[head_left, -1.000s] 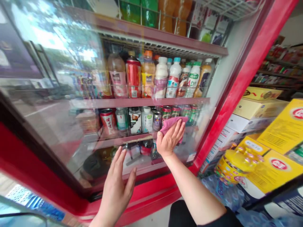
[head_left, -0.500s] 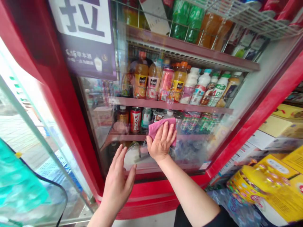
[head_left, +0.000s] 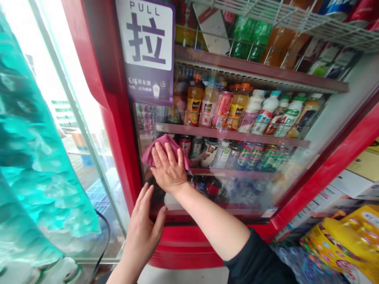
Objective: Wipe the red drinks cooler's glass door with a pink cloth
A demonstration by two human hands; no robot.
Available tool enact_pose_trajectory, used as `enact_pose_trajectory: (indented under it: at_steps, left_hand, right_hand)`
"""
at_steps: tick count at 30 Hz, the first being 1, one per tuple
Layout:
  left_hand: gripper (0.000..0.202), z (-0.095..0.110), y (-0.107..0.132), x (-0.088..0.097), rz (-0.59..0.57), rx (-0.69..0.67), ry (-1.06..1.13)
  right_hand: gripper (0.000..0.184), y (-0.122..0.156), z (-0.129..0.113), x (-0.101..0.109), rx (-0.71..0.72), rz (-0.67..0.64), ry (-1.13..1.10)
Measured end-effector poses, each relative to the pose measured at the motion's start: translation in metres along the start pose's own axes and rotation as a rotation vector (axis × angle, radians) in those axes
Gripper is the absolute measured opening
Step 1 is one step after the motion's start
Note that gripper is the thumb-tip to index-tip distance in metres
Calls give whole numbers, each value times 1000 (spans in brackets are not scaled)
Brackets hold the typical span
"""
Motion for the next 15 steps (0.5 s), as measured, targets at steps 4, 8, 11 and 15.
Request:
enact_pose_trajectory:
  at_steps: [4, 8, 11, 15]
  left_hand:
    - [68, 1, 2, 7, -4, -7, -14]
    - [68, 6, 1, 9, -8, -24, -27]
    - [67, 13, 1, 5, -17, -40, -28]
    - [67, 17, 3, -3, -42, -36, -19]
  right_hand:
    - [61, 10, -38, -15, 213, -31, 27]
    - [58, 30, -47, -19, 342, -36, 98]
    - [59, 43, -39, -17, 414, -53, 112]
    - [63, 59, -15, -9, 405, -40, 107]
Point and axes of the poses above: each hand's wrist, its own y-axis away from the middle knuckle, its own x-axis out of the back of the hand, z = x × y, the point moved 10 cm from there along -y, towards the middle knuckle, and after that the axes turned 4 degrees about y, right-handed, at the moved point
